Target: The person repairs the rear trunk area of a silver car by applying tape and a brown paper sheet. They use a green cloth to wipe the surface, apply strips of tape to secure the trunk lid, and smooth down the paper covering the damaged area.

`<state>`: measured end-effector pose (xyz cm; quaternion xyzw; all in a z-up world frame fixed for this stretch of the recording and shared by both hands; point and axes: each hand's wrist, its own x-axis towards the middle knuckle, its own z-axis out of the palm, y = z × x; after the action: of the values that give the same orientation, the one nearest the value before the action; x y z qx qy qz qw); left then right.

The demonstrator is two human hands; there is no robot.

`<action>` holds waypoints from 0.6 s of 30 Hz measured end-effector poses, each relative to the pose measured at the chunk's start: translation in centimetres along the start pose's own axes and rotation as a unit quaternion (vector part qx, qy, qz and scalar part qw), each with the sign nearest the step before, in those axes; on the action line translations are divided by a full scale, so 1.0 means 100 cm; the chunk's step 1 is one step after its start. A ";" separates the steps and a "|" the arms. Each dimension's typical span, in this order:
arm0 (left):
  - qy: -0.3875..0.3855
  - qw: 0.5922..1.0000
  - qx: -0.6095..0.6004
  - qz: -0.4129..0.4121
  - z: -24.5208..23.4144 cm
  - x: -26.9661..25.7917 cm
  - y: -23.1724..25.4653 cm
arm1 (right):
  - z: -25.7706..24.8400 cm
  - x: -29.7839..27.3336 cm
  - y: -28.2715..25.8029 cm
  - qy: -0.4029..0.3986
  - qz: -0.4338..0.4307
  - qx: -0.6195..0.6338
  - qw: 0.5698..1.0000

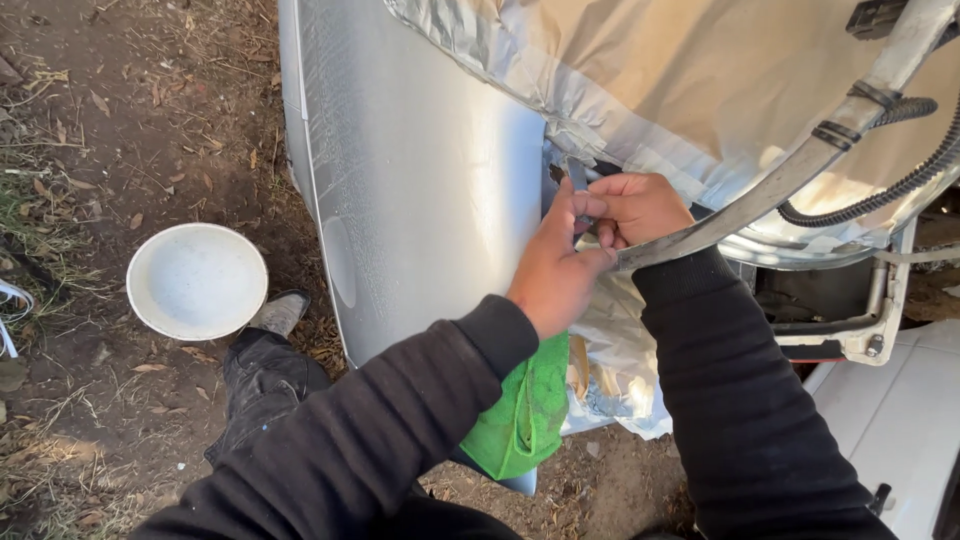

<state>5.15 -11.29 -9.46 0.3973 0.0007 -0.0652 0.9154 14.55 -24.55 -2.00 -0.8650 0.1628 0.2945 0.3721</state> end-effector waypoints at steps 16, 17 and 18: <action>0.056 0.990 0.116 0.057 0.050 0.031 -0.007 | 0.006 -0.157 0.127 0.220 -0.092 0.374 0.896; 0.106 0.988 0.031 0.110 0.052 0.039 -0.016 | 0.015 -0.173 0.147 0.218 -0.075 0.380 0.896; 0.153 0.974 -0.055 0.161 0.055 0.047 -0.025 | 0.025 -0.189 0.167 0.215 -0.058 0.386 0.895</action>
<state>9.21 -17.53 -7.78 0.3464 0.0802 0.1443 0.9234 -9.44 -32.74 -0.58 -0.7033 0.2896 -0.0065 0.6492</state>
